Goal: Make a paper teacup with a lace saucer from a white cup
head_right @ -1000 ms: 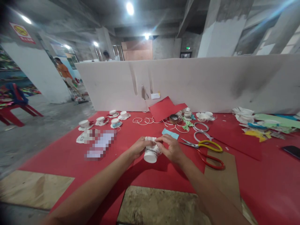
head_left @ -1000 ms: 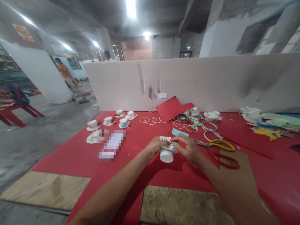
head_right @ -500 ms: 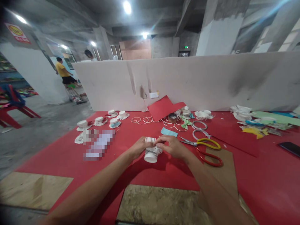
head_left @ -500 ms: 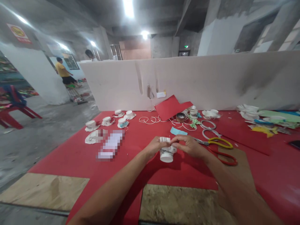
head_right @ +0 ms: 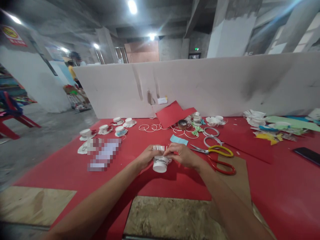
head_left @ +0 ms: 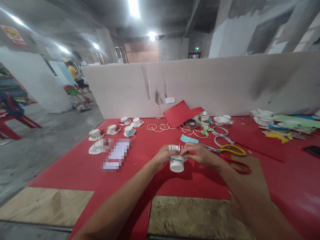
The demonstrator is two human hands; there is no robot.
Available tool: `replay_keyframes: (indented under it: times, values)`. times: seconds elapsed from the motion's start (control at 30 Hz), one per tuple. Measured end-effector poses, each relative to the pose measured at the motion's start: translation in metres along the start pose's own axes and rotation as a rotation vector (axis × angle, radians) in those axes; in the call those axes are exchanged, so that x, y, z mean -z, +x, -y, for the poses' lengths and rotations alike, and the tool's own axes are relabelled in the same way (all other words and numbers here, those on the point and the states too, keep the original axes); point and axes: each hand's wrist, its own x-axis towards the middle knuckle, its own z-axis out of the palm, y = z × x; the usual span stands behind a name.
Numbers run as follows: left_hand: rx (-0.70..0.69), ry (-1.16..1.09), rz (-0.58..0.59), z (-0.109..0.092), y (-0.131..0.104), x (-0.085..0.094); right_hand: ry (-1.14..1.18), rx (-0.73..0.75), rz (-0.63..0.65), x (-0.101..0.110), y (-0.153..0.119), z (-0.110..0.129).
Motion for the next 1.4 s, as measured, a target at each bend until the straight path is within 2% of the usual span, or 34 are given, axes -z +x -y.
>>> replay_keyframes:
  times: [0.5, 0.77, 1.03, 1.2, 1.3, 1.4]
  values:
    - [0.038, -0.065, 0.039, 0.001, 0.000, 0.000, -0.058, 0.084, -0.013, -0.001, 0.002, 0.000]
    - [-0.071, 0.030, -0.100, 0.003, 0.002, -0.001, -0.114, -0.066, -0.088, -0.008, 0.004, 0.000]
    - [-0.226, 0.218, -0.160, 0.004, 0.000, -0.004, -0.136, -0.161, -0.179, -0.016, 0.004, -0.006]
    - [-0.256, 0.304, -0.183, 0.009, 0.001, -0.002, -0.183, -0.191, -0.201, -0.018, 0.006, -0.004]
    - [-0.249, 0.312, -0.182, 0.010, 0.001, -0.001, -0.112, -0.209, -0.212, -0.018, 0.006, -0.001]
    - [-0.230, 0.267, -0.179, 0.008, 0.001, -0.002, 0.080, -0.225, -0.232, -0.014, 0.005, -0.001]
